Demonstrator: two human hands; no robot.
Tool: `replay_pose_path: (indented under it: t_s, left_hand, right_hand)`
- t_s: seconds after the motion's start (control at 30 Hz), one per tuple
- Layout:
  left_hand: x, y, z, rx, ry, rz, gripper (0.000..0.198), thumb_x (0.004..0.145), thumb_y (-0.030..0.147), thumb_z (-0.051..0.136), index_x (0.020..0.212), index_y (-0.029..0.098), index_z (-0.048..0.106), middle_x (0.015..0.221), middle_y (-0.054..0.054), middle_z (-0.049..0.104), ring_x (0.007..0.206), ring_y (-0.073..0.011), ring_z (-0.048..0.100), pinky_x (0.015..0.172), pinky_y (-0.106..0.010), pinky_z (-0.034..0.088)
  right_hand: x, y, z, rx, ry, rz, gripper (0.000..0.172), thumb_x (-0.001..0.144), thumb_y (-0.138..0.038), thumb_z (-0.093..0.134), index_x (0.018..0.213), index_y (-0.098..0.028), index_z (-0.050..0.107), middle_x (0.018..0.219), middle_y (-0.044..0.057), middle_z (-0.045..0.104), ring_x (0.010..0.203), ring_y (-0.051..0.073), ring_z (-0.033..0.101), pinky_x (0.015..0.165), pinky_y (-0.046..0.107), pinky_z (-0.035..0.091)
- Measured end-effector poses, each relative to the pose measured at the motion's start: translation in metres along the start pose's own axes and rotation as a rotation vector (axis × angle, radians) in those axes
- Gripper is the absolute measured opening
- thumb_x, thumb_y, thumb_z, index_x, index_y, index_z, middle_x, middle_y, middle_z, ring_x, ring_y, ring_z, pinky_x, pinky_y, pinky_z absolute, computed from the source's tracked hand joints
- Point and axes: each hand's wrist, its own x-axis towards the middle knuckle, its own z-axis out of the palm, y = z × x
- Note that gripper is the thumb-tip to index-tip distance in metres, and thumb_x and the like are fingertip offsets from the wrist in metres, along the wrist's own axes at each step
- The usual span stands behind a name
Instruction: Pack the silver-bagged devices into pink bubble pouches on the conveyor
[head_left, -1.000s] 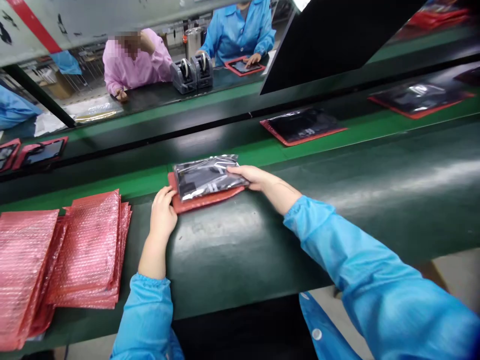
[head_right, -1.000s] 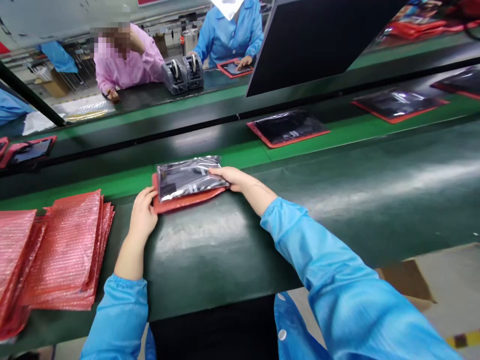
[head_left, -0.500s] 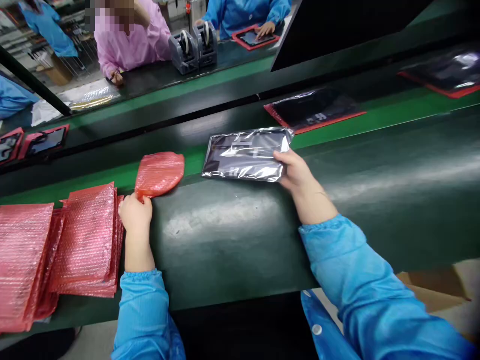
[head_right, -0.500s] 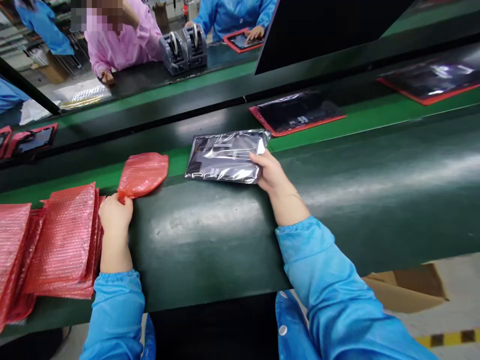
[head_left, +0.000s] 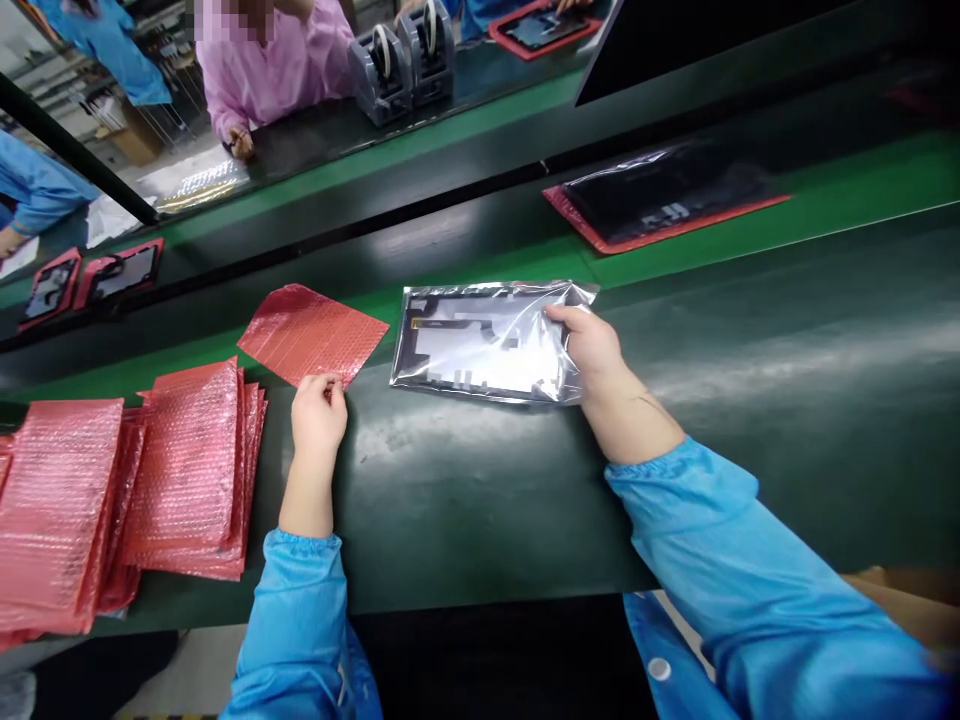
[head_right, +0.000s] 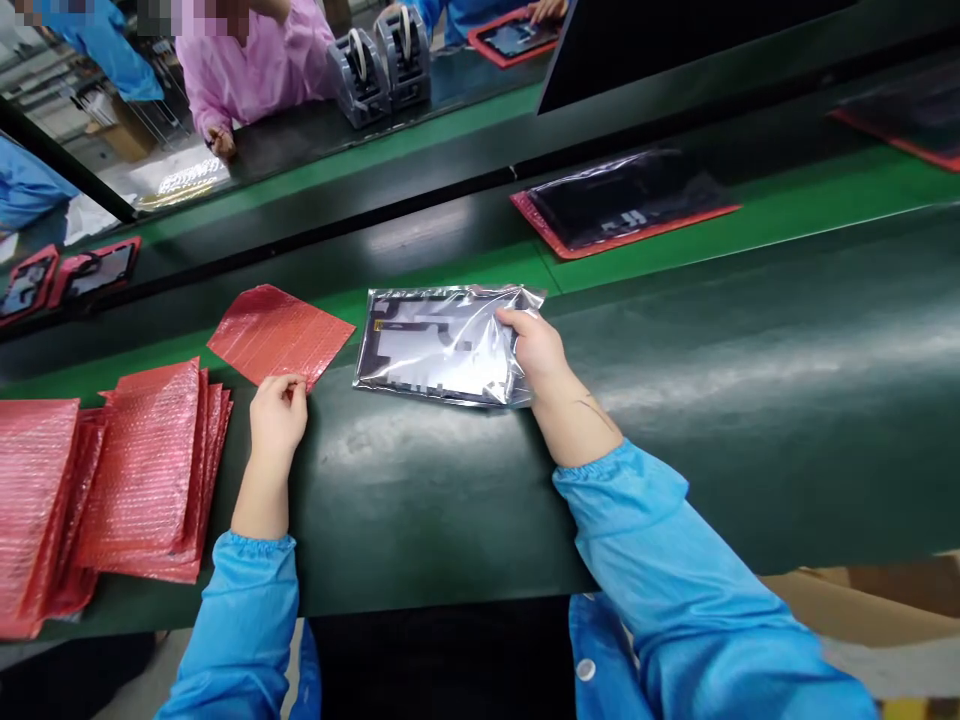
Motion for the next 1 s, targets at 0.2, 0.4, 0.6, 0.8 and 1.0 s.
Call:
replay_pose_path:
  t_s: [0.2, 0.4, 0.6, 0.8, 1.0]
  left_hand:
    - [-0.001, 0.009, 0.0, 0.062, 0.12, -0.139, 0.017, 0.104, 0.021, 0.044, 0.106, 0.02, 0.061, 0.102, -0.011, 0.071, 0.095, -0.027, 0.068, 0.091, -0.039, 0.053]
    - [0.001, 0.016, -0.006, 0.071, -0.06, 0.015, 0.018, 0.099, 0.026, 0.06, 0.113, 0.02, 0.071, 0.115, -0.012, 0.071, 0.112, -0.0296, 0.065, 0.107, -0.044, 0.05]
    - [0.001, 0.017, -0.007, -0.065, 0.018, -0.186, 0.02, 0.105, 0.027, 0.049, 0.102, 0.018, 0.067, 0.102, -0.008, 0.072, 0.093, -0.022, 0.068, 0.093, -0.034, 0.054]
    - [-0.004, 0.025, 0.001, -0.03, -0.014, 0.032, 0.018, 0.1, 0.016, 0.053, 0.113, 0.018, 0.064, 0.11, -0.011, 0.069, 0.11, -0.0248, 0.065, 0.106, -0.038, 0.052]
    - [-0.002, 0.016, -0.002, -0.082, -0.113, 0.132, 0.047, 0.08, -0.001, 0.052, 0.12, 0.019, 0.065, 0.119, -0.01, 0.066, 0.114, -0.0239, 0.065, 0.105, -0.037, 0.054]
  right_hand:
    - [-0.034, -0.02, 0.024, 0.193, -0.323, 0.197, 0.034, 0.065, -0.026, 0.075, 0.094, -0.025, 0.055, 0.136, 0.003, 0.074, 0.113, 0.03, 0.074, 0.103, 0.05, 0.061]
    - [-0.047, -0.005, 0.032, -0.019, -0.487, 0.265, 0.034, 0.066, -0.026, 0.075, 0.094, -0.023, 0.057, 0.13, 0.009, 0.076, 0.108, 0.033, 0.074, 0.095, 0.047, 0.06]
    - [-0.053, -0.001, 0.042, 0.001, -0.423, 0.246, 0.03, 0.061, -0.027, 0.068, 0.085, -0.024, 0.049, 0.121, 0.007, 0.078, 0.103, 0.031, 0.074, 0.098, 0.046, 0.058]
    - [-0.059, 0.004, 0.047, -0.014, -0.344, 0.239, 0.031, 0.06, -0.028, 0.067, 0.086, -0.024, 0.05, 0.121, 0.005, 0.079, 0.098, 0.029, 0.074, 0.09, 0.041, 0.059]
    - [-0.059, 0.014, 0.051, 0.01, -0.034, 0.096, 0.033, 0.062, -0.026, 0.065, 0.089, -0.025, 0.048, 0.12, 0.002, 0.079, 0.103, 0.023, 0.072, 0.093, 0.034, 0.057]
